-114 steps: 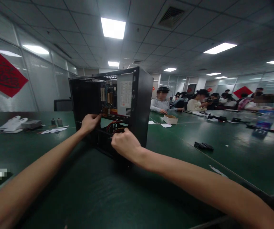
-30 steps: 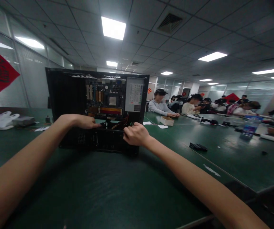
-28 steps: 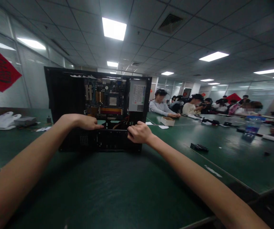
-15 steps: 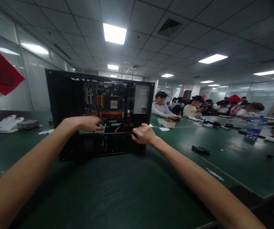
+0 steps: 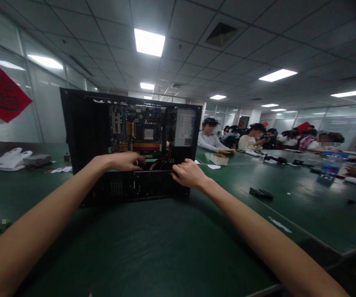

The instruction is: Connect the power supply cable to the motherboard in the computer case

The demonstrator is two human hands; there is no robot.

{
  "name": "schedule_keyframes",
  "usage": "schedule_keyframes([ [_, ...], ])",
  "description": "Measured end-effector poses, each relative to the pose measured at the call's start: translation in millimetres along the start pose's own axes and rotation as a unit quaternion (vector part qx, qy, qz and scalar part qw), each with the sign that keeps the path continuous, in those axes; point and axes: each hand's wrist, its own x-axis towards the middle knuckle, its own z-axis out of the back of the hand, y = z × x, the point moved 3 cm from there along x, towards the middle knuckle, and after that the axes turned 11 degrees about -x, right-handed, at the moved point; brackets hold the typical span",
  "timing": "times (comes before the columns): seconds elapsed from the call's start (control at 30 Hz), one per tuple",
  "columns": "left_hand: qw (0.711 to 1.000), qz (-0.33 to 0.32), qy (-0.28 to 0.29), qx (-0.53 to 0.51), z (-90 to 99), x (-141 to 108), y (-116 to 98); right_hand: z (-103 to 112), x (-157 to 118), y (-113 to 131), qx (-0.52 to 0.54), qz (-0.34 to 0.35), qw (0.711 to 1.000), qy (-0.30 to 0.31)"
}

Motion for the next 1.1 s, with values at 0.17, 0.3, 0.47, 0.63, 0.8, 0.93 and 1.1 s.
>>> schedule_keyframes([
  [0.17,0.999,-0.024,-0.047,-0.012,4.2,-0.8,-17.5,7.9,0.6,1.7,0.031,-0.023,0.999,0.021],
  [0.3,0.989,-0.047,-0.136,-0.024,17.5,-8.3,-30.2,23.3,17.2,5.0,0.219,-0.112,0.967,-0.063],
  [0.47,0.964,-0.081,-0.253,-0.018,40.3,-24.9,-43.5,42.8,66.8,13.1,0.56,-0.141,0.813,-0.077],
  [0.63,0.938,-0.085,-0.335,-0.021,56.7,-39.9,-50.6,58.3,112.0,18.1,0.652,-0.146,0.741,-0.071],
  [0.8,0.954,-0.071,-0.28,-0.076,60.1,-49.3,-49.9,78.3,117.4,17.4,0.703,-0.16,0.693,-0.027],
  [0.93,0.983,-0.032,-0.13,-0.129,54.2,-55.2,-40.2,92.7,106.0,0.4,0.703,-0.178,0.687,-0.05],
  [1.1,0.989,0.004,0.003,-0.145,48.3,-62.2,-39.7,99.0,94.3,-23.6,0.681,-0.17,0.707,-0.087],
])
